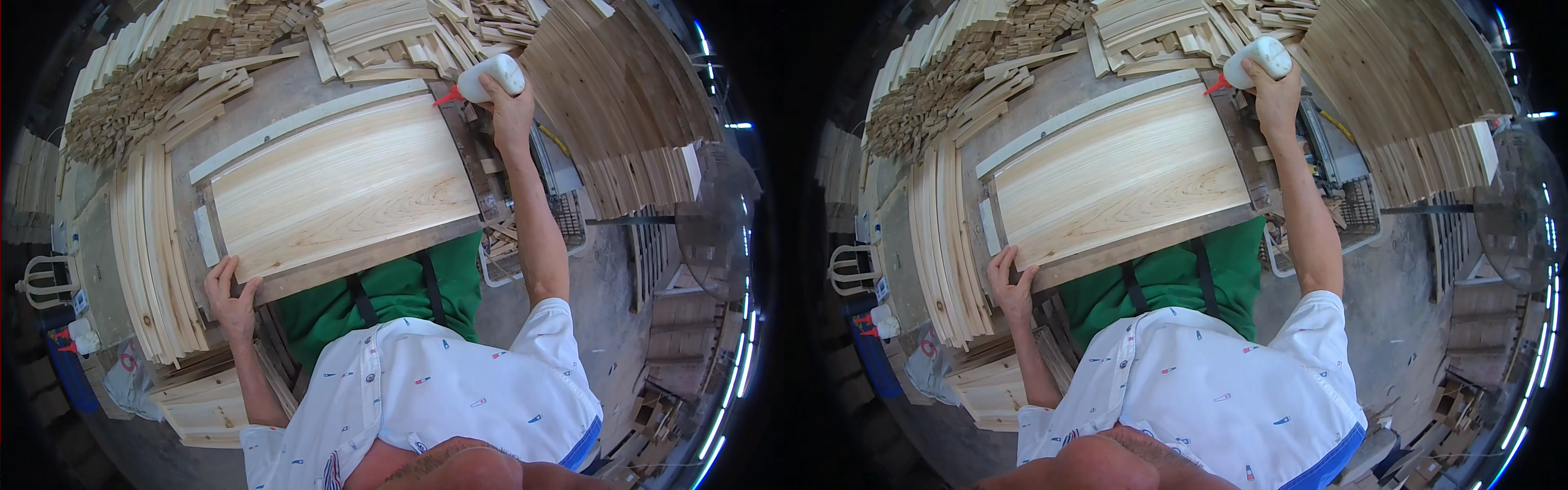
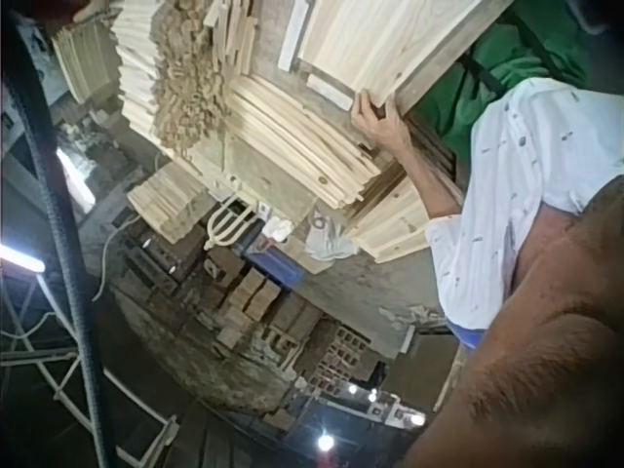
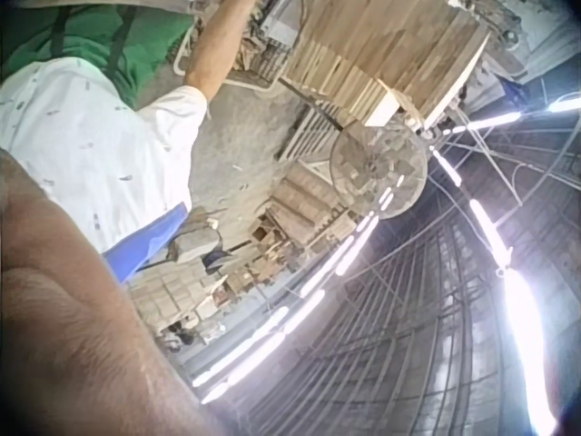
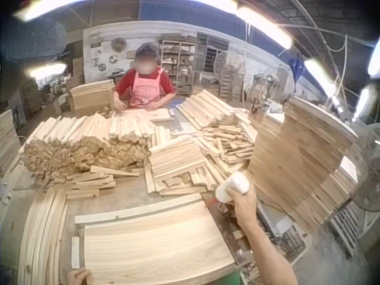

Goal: Assembling wooden panels by applying glue and using a pneumatic nail gun.

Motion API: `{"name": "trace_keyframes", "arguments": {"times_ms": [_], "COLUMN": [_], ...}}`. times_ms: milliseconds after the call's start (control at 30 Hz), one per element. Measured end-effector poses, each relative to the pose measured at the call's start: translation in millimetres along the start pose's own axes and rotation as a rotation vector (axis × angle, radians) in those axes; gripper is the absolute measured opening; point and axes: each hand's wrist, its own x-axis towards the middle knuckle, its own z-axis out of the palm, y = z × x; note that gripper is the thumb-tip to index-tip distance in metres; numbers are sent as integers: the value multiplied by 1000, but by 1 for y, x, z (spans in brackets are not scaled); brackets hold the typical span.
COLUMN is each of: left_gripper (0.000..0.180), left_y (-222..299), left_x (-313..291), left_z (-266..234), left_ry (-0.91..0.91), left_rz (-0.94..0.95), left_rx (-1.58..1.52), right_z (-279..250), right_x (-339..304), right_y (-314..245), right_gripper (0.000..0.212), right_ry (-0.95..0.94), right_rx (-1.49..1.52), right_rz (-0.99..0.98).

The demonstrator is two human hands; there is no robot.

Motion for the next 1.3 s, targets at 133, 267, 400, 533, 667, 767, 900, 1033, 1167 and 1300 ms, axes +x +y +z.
{"name": "trace_keyframes", "arguments": {"times_ms": [133,267,400,533,667,767,900,1033,1167,1300], "left_gripper": [55,54,52,52,51,51,52,53,51,52], "left_y": [-4,-3,3,1,0,2,1,-17,4,-22], "left_x": [-2,0,1,0,0,1,-3,-7,10,1], "left_z": [0,-1,-2,-1,1,1,-2,-9,8,8], "left_ry": [-12,-22,-21,-23,-21,-25,-1,14,-23,-9], "left_rz": [1,-5,-20,-17,-10,1,0,-22,53,47], "left_rx": [-6,7,30,11,1,8,23,-17,-42,-143], "right_z": [-16,-36,-60,-82,-102,-116,-118,-84,-52,24], "right_x": [-12,-37,-59,-83,-103,-112,-112,-114,-124,-127], "right_y": [-7,-26,-38,-54,-61,-64,-54,-36,-52,-31], "right_gripper": [56,52,51,53,54,53,44,39,43,34], "right_ry": [-13,-15,-19,-29,-38,-23,5,40,-125,-493], "right_rx": [-53,-90,-122,-214,-128,-101,202,480,566,367], "right_rz": [19,82,160,186,268,327,360,417,444,491]}}
